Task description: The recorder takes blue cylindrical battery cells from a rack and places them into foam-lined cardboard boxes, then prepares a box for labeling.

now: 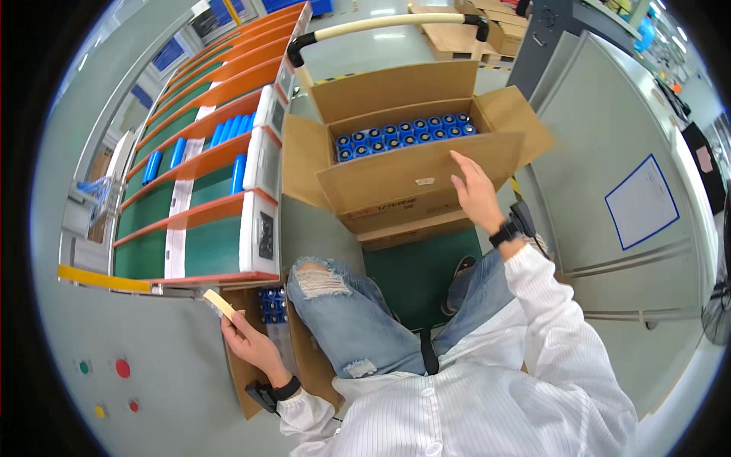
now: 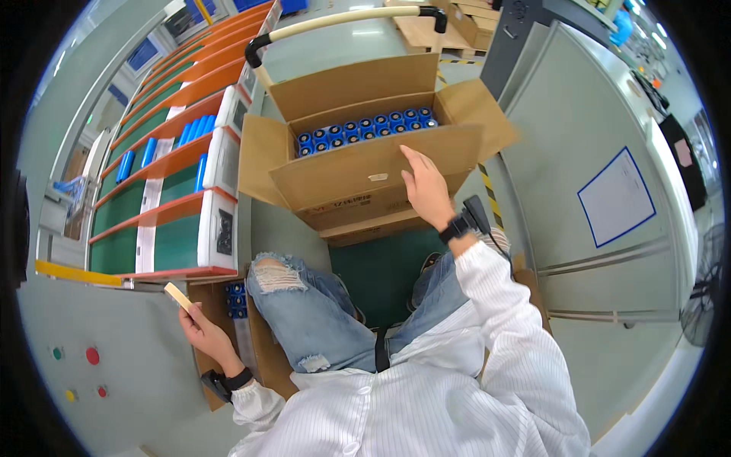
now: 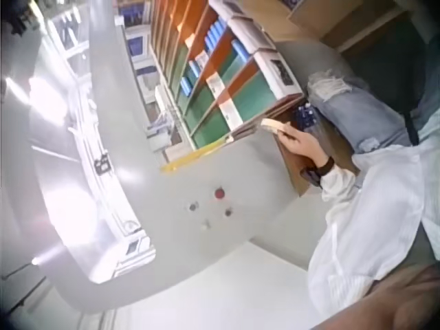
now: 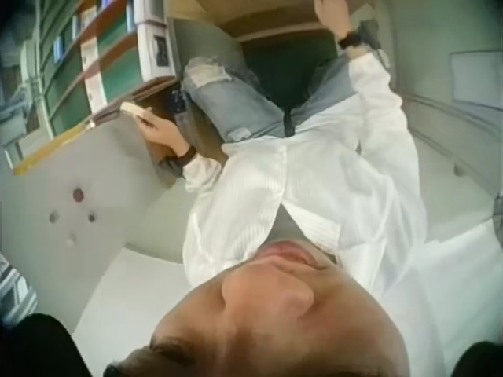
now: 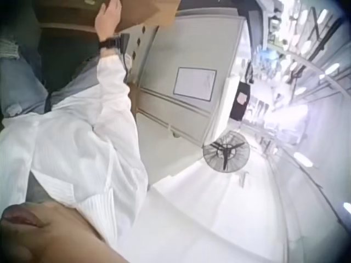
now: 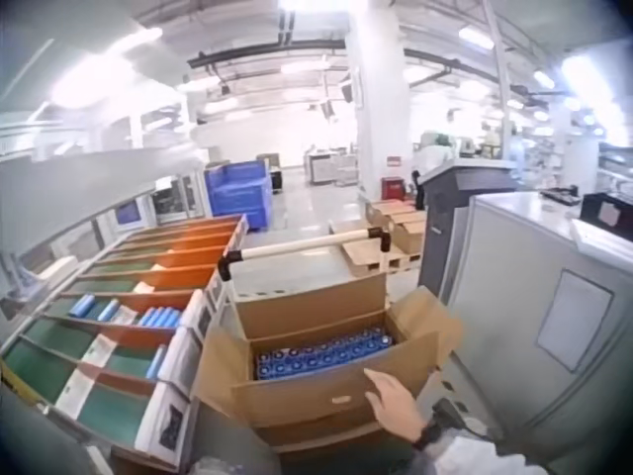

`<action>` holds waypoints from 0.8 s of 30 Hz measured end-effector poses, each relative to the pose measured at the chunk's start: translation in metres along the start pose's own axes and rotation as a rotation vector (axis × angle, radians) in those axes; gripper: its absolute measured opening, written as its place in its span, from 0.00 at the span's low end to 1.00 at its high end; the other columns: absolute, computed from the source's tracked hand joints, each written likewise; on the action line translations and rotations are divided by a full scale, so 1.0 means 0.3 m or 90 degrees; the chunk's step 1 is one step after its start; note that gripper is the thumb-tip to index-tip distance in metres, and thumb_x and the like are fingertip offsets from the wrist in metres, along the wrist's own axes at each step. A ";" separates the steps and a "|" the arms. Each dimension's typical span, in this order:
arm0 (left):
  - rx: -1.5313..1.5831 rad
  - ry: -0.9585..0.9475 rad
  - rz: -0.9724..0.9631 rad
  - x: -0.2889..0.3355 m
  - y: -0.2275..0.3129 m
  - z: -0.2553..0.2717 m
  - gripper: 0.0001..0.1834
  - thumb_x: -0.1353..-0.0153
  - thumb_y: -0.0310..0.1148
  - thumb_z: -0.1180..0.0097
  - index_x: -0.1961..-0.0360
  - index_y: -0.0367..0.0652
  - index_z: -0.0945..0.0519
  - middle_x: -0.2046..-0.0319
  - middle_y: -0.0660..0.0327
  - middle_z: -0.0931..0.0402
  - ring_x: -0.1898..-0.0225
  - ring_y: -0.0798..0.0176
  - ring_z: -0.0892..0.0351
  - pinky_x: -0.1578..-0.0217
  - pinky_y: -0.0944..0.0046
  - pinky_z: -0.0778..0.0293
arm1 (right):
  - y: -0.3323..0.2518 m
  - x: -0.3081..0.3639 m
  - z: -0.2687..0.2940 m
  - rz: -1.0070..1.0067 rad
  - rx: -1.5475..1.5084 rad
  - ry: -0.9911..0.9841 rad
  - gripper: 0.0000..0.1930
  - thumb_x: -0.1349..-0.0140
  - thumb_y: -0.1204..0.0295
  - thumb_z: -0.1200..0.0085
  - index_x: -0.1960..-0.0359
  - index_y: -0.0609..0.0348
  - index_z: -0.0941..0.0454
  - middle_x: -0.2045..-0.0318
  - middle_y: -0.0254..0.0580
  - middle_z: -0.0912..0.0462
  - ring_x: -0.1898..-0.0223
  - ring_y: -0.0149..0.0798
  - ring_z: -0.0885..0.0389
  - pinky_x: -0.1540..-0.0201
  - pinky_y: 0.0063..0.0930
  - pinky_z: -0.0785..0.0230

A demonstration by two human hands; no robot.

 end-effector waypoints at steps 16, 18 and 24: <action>-0.373 0.195 -0.283 -0.161 0.026 0.285 0.09 0.36 0.29 0.47 0.56 0.42 0.21 0.57 0.55 0.30 0.54 0.48 0.32 0.49 0.48 0.37 | -0.190 0.145 0.074 0.172 0.299 0.089 0.26 0.42 0.75 0.41 0.40 0.59 0.30 0.40 0.49 0.30 0.37 0.52 0.36 0.35 0.45 0.46; -0.476 0.221 -0.314 -0.228 0.006 0.445 0.09 0.36 0.29 0.47 0.56 0.43 0.21 0.57 0.56 0.31 0.54 0.49 0.33 0.50 0.48 0.37 | -0.205 0.162 0.044 0.193 0.308 0.108 0.27 0.42 0.74 0.41 0.39 0.59 0.31 0.39 0.49 0.31 0.36 0.52 0.37 0.34 0.46 0.47; -0.805 0.440 -0.382 -0.344 0.031 0.744 0.12 0.35 0.35 0.47 0.52 0.47 0.20 0.56 0.59 0.29 0.51 0.52 0.32 0.46 0.46 0.39 | -0.078 0.239 0.008 0.088 0.309 -0.011 0.21 0.46 0.70 0.38 0.50 0.55 0.27 0.49 0.42 0.26 0.42 0.47 0.32 0.44 0.43 0.46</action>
Point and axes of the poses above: each hand's wrist, its own x-axis away from the middle knuckle, its own z-axis out of the back of the hand, y = z × x, the point moved 5 cm from there along -x, towards the middle knuckle
